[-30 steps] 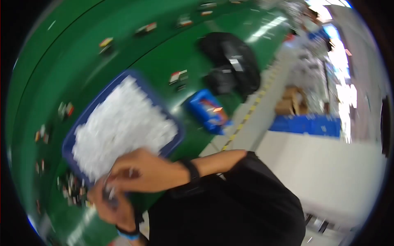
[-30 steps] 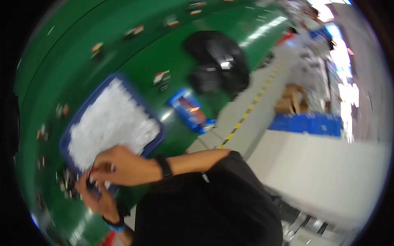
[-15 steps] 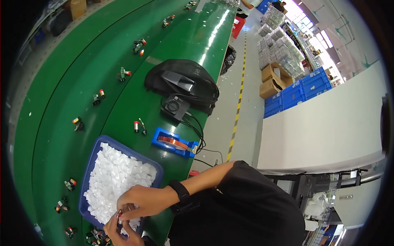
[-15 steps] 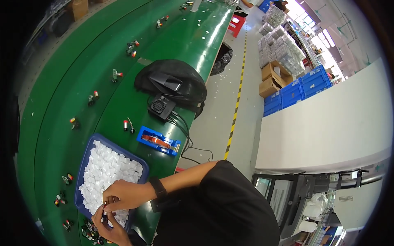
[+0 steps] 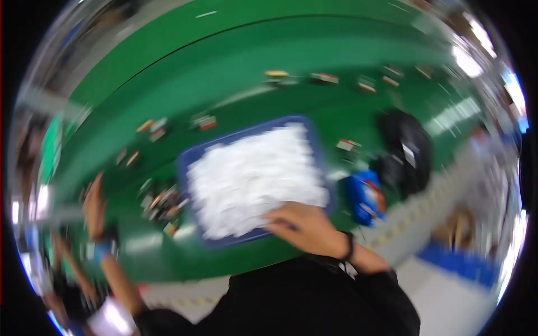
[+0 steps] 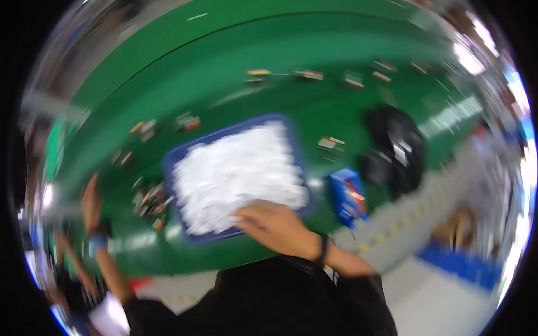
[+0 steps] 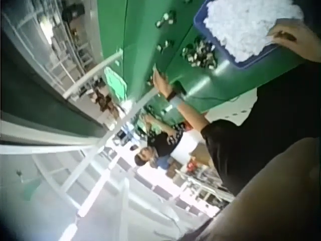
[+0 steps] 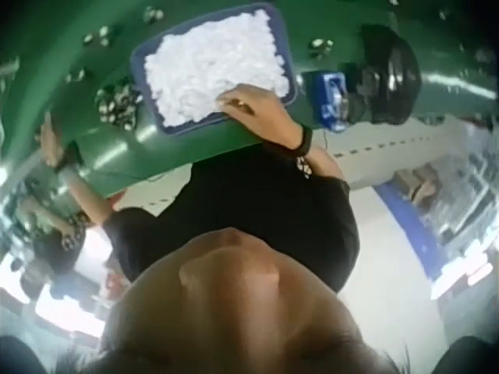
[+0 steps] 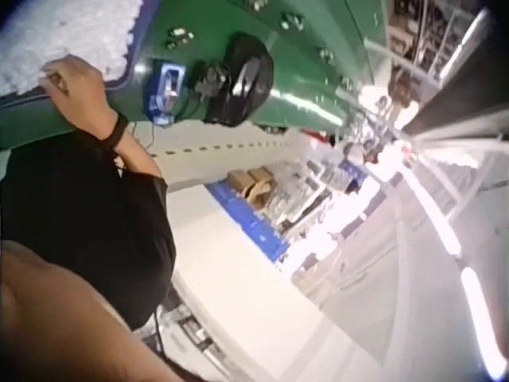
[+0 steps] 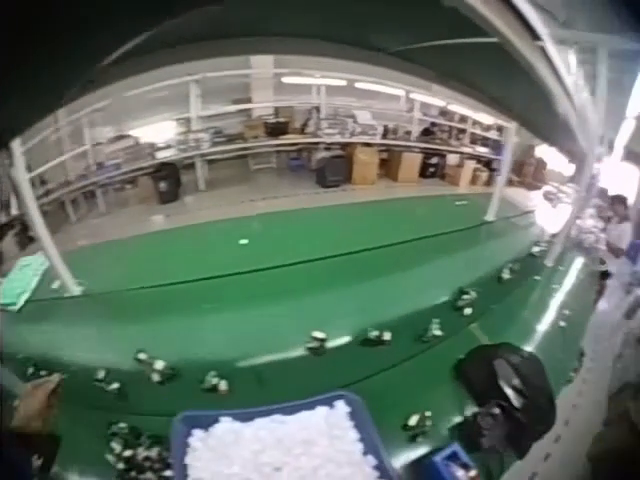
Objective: The person picks up a circuit board and a battery, connects them by hand, and places the assembly onto the green table. This process is repeated multiple times for additional circuit boards and batteries.
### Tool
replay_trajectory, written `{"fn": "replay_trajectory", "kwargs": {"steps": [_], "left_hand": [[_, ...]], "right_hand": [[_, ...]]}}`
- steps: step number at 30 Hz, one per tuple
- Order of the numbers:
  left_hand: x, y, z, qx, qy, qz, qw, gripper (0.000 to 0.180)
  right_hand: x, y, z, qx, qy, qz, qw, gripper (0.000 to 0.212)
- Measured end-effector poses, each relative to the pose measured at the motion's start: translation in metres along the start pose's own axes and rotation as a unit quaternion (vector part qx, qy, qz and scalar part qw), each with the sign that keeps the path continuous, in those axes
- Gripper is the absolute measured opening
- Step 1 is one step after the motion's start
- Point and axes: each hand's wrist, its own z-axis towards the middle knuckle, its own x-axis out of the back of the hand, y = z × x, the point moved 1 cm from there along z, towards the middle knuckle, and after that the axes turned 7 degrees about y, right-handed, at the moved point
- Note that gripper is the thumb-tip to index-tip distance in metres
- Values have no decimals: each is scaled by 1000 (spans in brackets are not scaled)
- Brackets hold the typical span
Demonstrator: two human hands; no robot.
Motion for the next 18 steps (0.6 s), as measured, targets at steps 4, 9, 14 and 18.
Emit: {"fn": "replay_trajectory", "kwargs": {"steps": [4, 9, 14, 18], "left_hand": [[-30, -73, 32, 380, 30, -309, 872, 46], [-68, -137, 44, 292, 200, -43, 934, 43], [-95, -112, 63, 105, 255, 42, 960, 43], [-79, -1, 87, 306, 11, -107, 946, 40]], "right_hand": [[1, -11, -4, -60, -33, 21, 997, 18], [-1, -12, 3, -65, -72, 6, 995, 17], [-6, -5, 9, -67, -77, 6, 995, 16], [-8, -4, 10, -35, -61, -2, 998, 18]]}}
